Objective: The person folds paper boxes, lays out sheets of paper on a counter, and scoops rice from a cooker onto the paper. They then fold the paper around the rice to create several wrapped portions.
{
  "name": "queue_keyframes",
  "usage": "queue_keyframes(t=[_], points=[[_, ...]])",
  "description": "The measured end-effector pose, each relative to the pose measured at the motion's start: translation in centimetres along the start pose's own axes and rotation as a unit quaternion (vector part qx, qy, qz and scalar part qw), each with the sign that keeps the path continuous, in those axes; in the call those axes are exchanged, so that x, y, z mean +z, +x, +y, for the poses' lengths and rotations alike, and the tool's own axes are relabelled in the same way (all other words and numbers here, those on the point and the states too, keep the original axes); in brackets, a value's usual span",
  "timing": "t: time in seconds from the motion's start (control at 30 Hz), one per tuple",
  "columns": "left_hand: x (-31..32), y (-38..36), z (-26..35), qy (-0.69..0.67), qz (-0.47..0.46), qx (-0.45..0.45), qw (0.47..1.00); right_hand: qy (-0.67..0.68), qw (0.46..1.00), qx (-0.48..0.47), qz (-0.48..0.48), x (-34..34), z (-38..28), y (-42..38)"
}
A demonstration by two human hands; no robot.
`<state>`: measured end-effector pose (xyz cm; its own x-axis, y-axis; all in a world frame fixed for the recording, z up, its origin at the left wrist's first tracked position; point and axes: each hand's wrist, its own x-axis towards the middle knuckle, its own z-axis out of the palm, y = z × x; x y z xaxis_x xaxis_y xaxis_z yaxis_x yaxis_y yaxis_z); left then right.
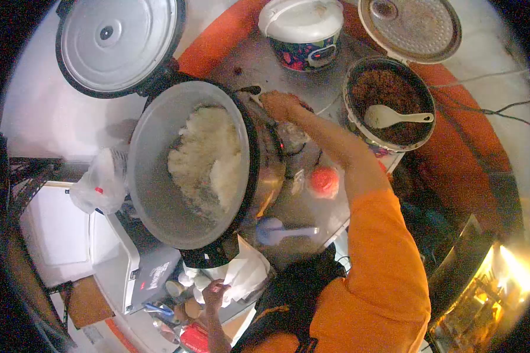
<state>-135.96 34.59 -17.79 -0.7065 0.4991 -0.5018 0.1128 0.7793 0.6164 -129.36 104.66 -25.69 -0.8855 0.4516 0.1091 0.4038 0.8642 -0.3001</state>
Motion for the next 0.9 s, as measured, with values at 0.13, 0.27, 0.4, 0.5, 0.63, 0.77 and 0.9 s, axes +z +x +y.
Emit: queue_keyframes(t=[0.13, 0.27, 0.4, 0.5, 0.63, 0.77, 0.9], points=[[0.2, -0.1, -0.2, 0.042, 0.007, -0.007, 0.999, -0.007, 0.999, 0.028, -0.042, -2.1, -1.5, -0.4], [0.1, -0.2, -1.9, 0.006, -0.002, -0.002, 1.0, 0.005, 0.999, 0.037, -0.027, -0.6, -0.4, 0.3], [0.4, -0.4, -2.7, -0.024, -0.015, 0.0, 1.0, 0.001, 0.982, 0.172, 0.082, -2.7, 0.0, 0.5], [0.3, 0.0, -2.0, -0.013, -0.033, -0.008, 0.999, -0.037, 0.933, 0.298, 0.2, -7.2, -0.4, -1.2], [0.6, 0.3, -3.2, -0.025, -0.031, 0.053, 0.998, 0.096, 0.938, 0.198, 0.267, -19.8, -3.6, -11.3], [-0.2, -0.8, 0.2, -0.013, -0.036, 0.036, 0.999, -0.089, 0.939, 0.332, -0.017, -25.7, 1.2, -22.4], [0.1, 0.5, -3.4, 0.003, -0.067, 0.069, 0.995, -0.23, 0.925, 0.255, -0.16, -23.5, 9.1, -25.9]])
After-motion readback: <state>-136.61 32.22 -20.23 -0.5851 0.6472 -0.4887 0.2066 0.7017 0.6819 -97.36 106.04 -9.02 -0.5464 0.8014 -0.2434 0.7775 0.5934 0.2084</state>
